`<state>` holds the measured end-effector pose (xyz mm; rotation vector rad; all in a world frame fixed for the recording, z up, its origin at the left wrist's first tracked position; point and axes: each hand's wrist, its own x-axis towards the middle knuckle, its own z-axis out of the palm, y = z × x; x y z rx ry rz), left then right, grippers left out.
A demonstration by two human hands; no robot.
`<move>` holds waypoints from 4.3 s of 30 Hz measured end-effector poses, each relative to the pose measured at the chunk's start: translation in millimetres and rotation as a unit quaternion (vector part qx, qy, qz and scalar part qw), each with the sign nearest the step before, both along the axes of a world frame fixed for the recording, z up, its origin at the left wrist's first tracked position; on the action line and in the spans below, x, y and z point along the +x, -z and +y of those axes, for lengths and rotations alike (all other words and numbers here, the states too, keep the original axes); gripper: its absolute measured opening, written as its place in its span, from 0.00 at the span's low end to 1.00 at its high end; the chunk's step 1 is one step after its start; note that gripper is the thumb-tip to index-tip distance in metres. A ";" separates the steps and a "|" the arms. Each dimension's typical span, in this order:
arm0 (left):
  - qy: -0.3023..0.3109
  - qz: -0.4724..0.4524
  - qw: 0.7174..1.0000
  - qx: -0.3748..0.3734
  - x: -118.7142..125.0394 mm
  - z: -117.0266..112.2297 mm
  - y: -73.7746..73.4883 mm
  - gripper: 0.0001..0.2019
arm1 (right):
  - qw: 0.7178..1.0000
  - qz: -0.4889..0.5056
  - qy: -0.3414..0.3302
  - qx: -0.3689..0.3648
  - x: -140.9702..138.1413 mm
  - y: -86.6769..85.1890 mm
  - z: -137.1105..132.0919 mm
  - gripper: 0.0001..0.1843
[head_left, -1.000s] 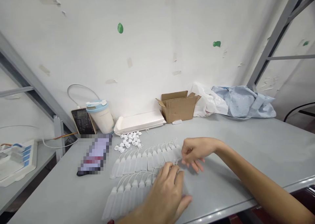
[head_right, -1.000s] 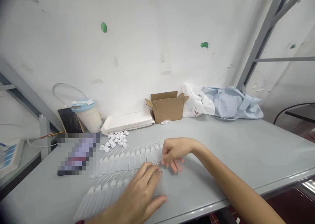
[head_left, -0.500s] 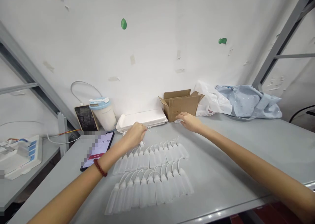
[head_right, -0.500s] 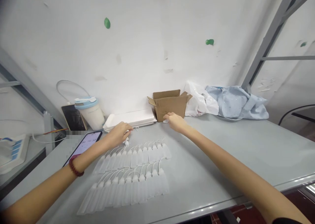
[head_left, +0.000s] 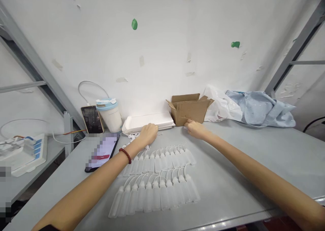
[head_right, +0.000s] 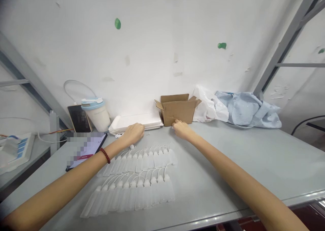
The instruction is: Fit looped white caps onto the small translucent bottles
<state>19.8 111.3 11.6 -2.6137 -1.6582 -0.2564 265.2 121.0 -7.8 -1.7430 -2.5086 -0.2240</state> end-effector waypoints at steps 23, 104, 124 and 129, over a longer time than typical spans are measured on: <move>-0.027 -0.608 0.749 -0.261 -11.9 -119.7 -17.5 0.09 | 0.885 0.312 -0.294 0.184 -61.3 0.3 -117.9 0.14; 0.009 -0.181 0.983 0.029 -56.8 -67.9 24.7 0.10 | 0.877 0.454 -0.155 -0.010 -59.8 -9.4 -126.0 0.12; -0.017 -0.206 0.978 0.018 -47.3 -74.0 24.8 0.12 | 0.783 0.568 -0.127 -0.221 -63.0 -15.8 -127.1 0.15; 0.003 -0.223 0.975 0.000 -45.6 -72.3 24.8 0.09 | 0.782 0.567 -0.126 -0.224 -62.8 -13.8 -127.3 0.16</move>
